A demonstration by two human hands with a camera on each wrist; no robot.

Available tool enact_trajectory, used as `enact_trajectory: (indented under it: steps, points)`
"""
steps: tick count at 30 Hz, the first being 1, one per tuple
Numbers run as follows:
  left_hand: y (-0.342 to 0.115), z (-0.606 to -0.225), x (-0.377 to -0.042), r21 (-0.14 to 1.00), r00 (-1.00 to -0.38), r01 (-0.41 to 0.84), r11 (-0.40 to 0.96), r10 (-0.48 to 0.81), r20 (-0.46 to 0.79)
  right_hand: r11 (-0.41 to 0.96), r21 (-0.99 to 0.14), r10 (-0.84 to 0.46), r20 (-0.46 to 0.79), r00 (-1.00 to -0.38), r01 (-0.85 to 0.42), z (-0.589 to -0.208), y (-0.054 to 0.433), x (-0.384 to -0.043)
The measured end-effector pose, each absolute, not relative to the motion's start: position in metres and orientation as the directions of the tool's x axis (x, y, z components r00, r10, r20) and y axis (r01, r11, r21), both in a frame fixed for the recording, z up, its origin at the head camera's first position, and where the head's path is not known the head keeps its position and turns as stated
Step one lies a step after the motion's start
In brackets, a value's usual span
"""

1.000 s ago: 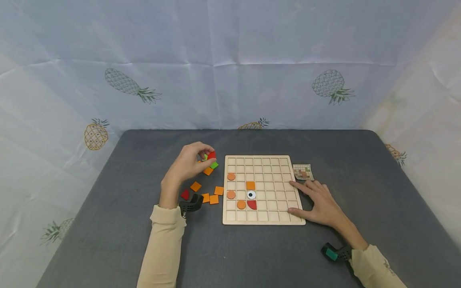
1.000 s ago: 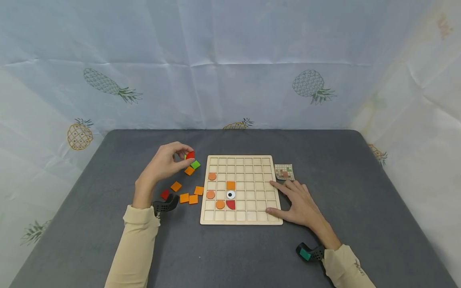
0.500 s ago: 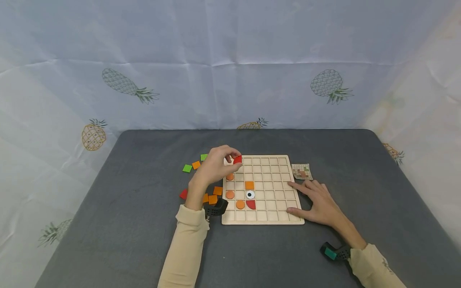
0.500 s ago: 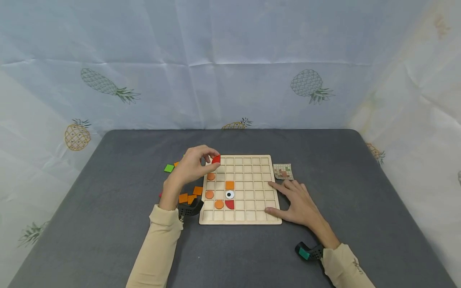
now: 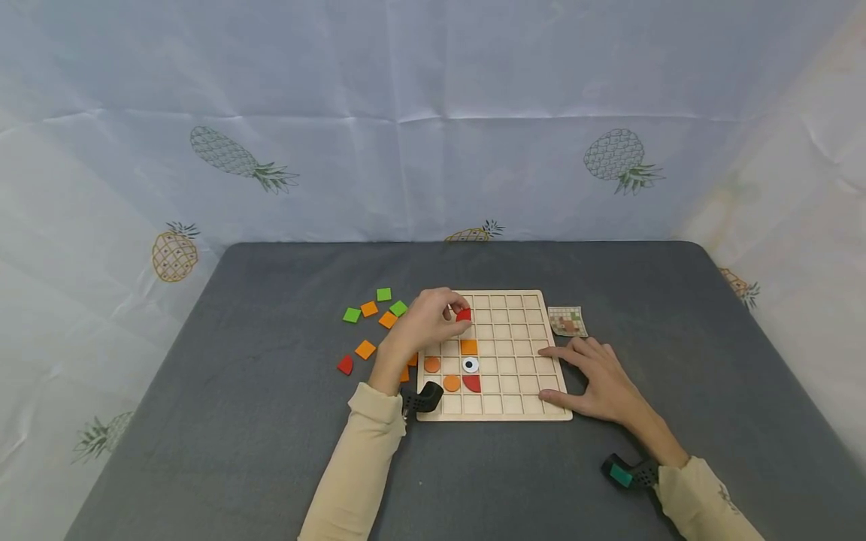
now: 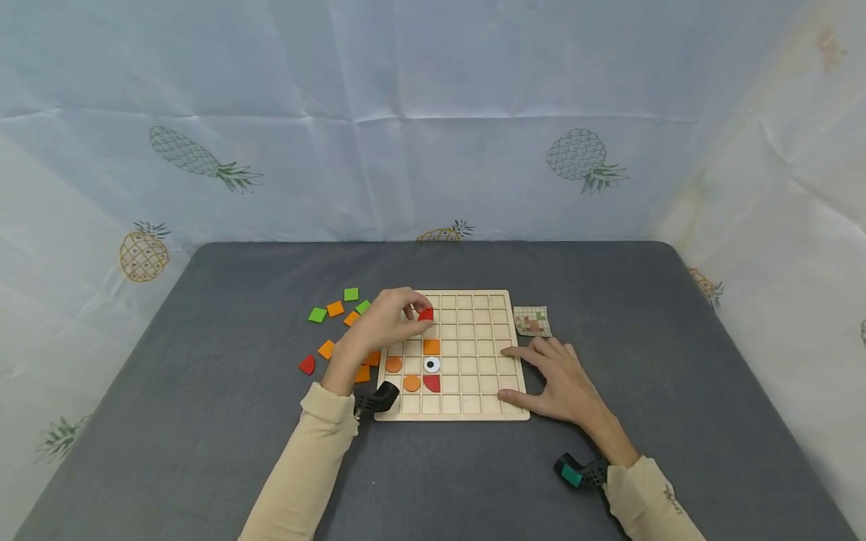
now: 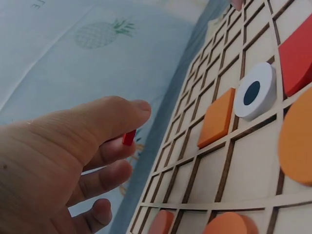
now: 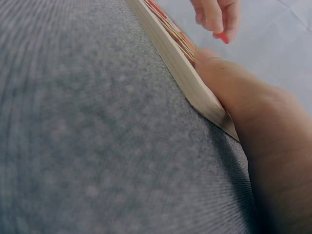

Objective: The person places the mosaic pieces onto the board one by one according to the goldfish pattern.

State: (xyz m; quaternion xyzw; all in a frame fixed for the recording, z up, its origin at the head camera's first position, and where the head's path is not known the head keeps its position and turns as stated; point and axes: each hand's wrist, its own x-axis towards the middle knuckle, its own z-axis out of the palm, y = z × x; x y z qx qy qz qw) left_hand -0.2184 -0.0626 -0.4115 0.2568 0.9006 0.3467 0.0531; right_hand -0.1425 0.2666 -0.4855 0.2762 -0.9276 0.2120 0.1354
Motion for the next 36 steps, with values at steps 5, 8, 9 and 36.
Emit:
enact_trajectory:
  steps: [5, 8, 9, 36]
  points:
    - [-0.061, -0.415, -0.217, 0.639, -0.873, 0.392, 0.662, 0.487, 0.030, 0.753, -0.325, -0.457, 0.368, -0.810, -0.572, -0.486, 0.266, -0.142]
    - [-0.059, -0.417, -0.216, 0.637, -0.873, 0.383, 0.669, 0.487, 0.014, 0.753, -0.328, -0.455, 0.367, -0.811, -0.571, -0.486, 0.266, -0.142]
    - [-0.059, -0.417, -0.216, 0.634, -0.873, 0.382, 0.672, 0.487, 0.010, 0.753, -0.329, -0.455, 0.366, -0.812, -0.570, -0.486, 0.266, -0.142]
    - [-0.050, -0.422, -0.214, 0.536, -0.863, 0.434, 0.724, 0.504, 0.018, 0.759, -0.345, -0.442, 0.350, -0.826, -0.552, -0.485, 0.265, -0.142]
